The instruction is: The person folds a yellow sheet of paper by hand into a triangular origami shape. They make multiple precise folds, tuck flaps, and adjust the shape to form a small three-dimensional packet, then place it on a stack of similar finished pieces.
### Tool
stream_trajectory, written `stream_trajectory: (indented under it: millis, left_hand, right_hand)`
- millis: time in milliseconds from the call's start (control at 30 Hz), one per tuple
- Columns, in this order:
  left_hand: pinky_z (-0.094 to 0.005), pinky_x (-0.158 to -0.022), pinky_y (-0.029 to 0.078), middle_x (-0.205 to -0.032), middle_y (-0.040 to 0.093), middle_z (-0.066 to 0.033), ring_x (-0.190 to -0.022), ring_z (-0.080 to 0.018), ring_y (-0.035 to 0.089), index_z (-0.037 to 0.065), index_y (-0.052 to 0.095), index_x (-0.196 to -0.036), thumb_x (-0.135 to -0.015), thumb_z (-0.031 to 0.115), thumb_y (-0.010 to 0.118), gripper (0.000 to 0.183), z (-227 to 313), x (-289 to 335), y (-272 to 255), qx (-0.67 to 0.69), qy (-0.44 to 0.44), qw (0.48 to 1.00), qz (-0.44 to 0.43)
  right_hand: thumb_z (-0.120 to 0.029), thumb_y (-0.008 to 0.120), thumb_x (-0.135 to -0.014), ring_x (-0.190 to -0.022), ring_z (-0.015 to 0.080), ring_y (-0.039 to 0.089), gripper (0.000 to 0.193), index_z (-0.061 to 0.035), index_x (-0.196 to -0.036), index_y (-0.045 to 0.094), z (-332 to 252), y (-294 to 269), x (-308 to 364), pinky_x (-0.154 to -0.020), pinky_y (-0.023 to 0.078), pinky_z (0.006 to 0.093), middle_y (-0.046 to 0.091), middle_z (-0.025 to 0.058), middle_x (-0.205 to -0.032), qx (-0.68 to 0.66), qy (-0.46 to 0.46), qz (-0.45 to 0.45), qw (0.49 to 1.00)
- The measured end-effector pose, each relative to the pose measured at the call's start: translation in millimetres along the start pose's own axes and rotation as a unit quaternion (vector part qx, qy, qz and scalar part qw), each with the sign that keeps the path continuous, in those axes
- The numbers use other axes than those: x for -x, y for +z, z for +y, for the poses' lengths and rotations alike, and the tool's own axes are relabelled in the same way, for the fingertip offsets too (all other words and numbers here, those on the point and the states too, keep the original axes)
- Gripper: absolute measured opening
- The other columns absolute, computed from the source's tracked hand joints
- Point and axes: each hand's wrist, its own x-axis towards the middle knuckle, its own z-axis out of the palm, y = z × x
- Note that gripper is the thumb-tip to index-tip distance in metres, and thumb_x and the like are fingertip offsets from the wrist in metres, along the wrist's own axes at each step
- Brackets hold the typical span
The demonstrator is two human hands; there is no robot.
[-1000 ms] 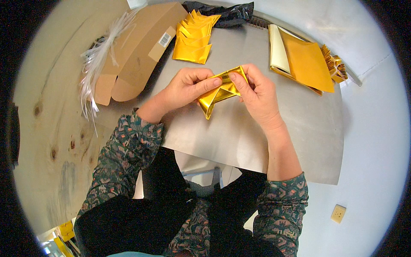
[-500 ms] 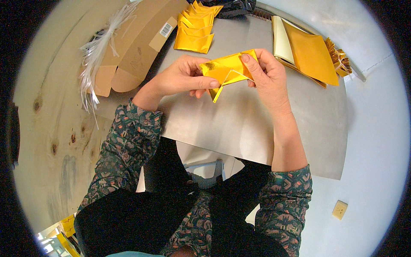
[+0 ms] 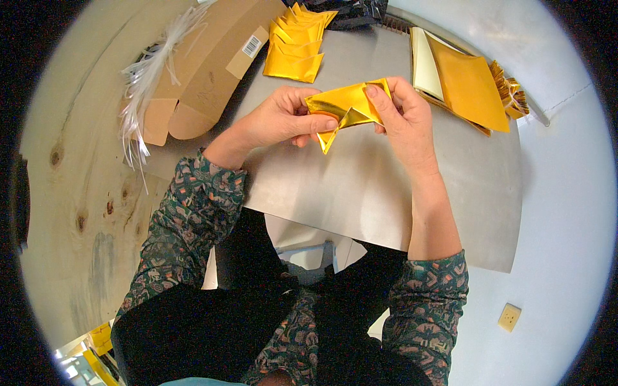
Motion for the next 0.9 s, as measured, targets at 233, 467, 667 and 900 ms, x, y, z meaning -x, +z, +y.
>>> stream_trajectory:
  millis: [233, 467, 667, 900]
  left_hand:
    - [-0.0161, -0.047, 0.043, -0.067, 0.065, 0.0022, -0.052, -0.0012, 0.057, 0.007, 0.068, -0.089, -0.097, 0.029, 0.066, 0.024, 1.2, 0.2, 0.4, 0.032, 0.01, 0.999, 0.014]
    - [-0.0167, -0.044, 0.039, -0.061, 0.061, 0.0039, -0.049, -0.0011, 0.054, 0.009, 0.065, -0.079, -0.099, 0.028, 0.064, 0.028, -4.6, -3.1, 9.5, 0.013, 0.063, 0.995, 0.079]
    - [-0.0173, -0.046, 0.038, -0.068, 0.059, 0.0055, -0.052, 0.0005, 0.049, 0.006, 0.066, -0.086, -0.1, 0.023, 0.062, 0.023, -10.9, -4.6, 13.1, -0.018, 0.086, 0.986, 0.143]
    - [-0.0172, -0.063, 0.042, -0.084, 0.061, 0.0078, -0.074, 0.0019, 0.051, 0.002, 0.067, -0.101, -0.1, 0.016, 0.059, 0.016, -17.9, -9.6, 3.9, -0.022, 0.16, 0.975, 0.152]
  right_hand:
    - [-0.026, 0.062, -0.1, -0.059, 0.0012, 0.047, 0.019, -0.0074, -0.097, 0.064, -0.3, 0.2, -1.8, -0.051, 0.039, 0.0166, 0.06, -0.0035, -0.077, -0.018, 0.001, 0.034, 0.999]
    - [-0.026, 0.063, -0.099, -0.057, 0.0015, 0.048, 0.02, -0.0064, -0.098, 0.064, 2.0, 2.0, -1.3, -0.05, 0.04, 0.0174, 0.06, -0.0039, -0.075, -0.023, -0.006, 0.043, 0.999]
    - [-0.025, 0.062, -0.1, -0.057, 0.0022, 0.051, 0.019, -0.0054, -0.098, 0.063, 0.6, 5.5, 1.2, -0.05, 0.042, 0.0182, 0.061, -0.0032, -0.074, -0.005, -0.004, 0.037, 0.999]
    - [-0.023, 0.066, -0.097, -0.078, 0.0099, 0.059, 0.021, -0.0051, -0.106, 0.064, 0.2, 9.7, 1.1, -0.071, 0.05, 0.0243, 0.067, 0.0007, -0.09, 0.036, -0.029, 0.013, 0.999]
